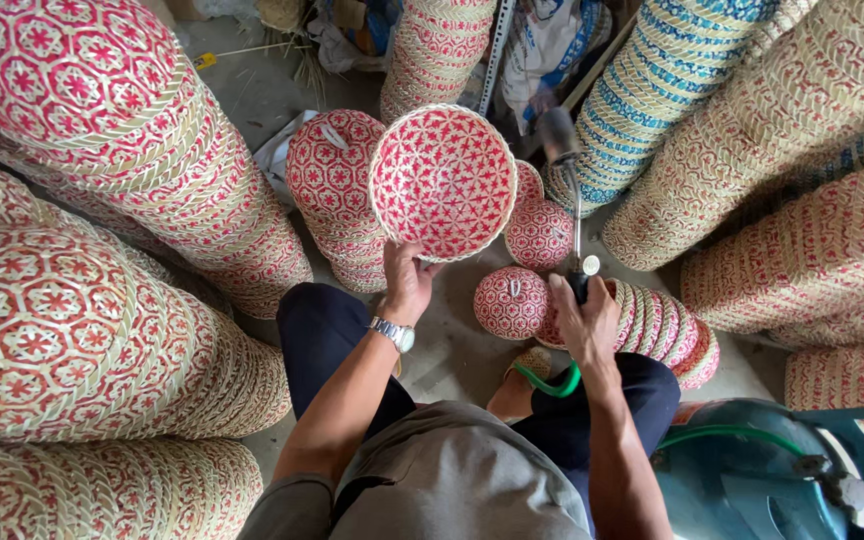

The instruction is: The person uses a handheld blowtorch to apply flame to the surface of woven baskets. They rotate each basket to treat different sides and then place it back in a stack. The process is repeated for multiple baskets.

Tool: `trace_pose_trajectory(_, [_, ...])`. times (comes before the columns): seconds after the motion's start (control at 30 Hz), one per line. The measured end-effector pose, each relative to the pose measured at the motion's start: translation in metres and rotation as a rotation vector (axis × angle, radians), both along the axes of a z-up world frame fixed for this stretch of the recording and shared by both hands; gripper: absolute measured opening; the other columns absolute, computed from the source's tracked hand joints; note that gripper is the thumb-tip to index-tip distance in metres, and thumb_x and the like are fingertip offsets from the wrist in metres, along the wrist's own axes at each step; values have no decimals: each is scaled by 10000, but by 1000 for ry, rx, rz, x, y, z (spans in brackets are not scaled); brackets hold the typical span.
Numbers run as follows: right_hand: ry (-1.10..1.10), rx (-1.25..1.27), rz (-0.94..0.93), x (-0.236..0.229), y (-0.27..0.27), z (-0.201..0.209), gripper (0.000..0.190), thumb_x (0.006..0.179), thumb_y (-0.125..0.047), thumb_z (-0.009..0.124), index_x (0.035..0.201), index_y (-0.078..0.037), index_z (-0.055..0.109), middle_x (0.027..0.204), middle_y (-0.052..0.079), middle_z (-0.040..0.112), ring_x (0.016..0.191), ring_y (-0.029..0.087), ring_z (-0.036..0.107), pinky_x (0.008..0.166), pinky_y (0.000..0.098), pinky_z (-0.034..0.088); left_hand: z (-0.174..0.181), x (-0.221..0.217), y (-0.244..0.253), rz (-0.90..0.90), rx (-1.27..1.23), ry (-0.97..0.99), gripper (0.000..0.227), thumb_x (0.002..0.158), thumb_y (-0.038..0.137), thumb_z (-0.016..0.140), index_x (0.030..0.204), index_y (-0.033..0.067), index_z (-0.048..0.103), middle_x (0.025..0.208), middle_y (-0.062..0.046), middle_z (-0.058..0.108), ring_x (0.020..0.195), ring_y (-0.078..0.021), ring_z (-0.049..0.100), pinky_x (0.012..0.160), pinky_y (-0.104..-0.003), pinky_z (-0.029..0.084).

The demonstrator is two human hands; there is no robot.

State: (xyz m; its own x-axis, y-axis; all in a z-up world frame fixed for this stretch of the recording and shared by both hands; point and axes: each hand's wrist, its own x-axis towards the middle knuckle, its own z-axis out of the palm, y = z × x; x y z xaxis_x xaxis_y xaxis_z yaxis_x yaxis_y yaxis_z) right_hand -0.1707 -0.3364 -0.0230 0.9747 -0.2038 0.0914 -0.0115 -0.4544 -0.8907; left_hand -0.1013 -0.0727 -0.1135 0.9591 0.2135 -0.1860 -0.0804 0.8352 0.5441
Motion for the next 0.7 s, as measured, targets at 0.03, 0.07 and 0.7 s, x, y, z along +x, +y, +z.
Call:
trace_pose_trajectory(0.03, [-13, 97, -23, 4, 5, -3, 381, 952, -351, 727, 947, 10, 608, 662, 72, 651, 506, 137, 606, 439, 326, 493, 0, -4, -6, -25, -3, -12, 536, 826, 80, 627, 1336, 167, 486, 1268, -79, 586, 1144, -232, 614, 908, -480, 611])
trace_pose_trajectory(0.07, [-28, 192, -43, 9, 9, -6, 391, 943, -351, 745, 943, 13, 600, 663, 74, 648, 500, 136, 585, 426, 320, 473, -1, -8, -14, -47, -7, -25, 524, 830, 80, 638, 1328, 152, 491, 1268, -85, 590, 1151, -236, 616, 919, -484, 613])
trace_pose_trajectory(0.7, [-242, -206, -95, 84, -20, -39, 223, 876, -82, 763, 910, 1, 559, 728, 121, 677, 549, 146, 628, 464, 319, 529, -54, 2, 17, -647, 310, 220, 645, 886, 543, 704, 1346, 136, 508, 1164, -143, 590, 982, -303, 652, 747, -529, 644])
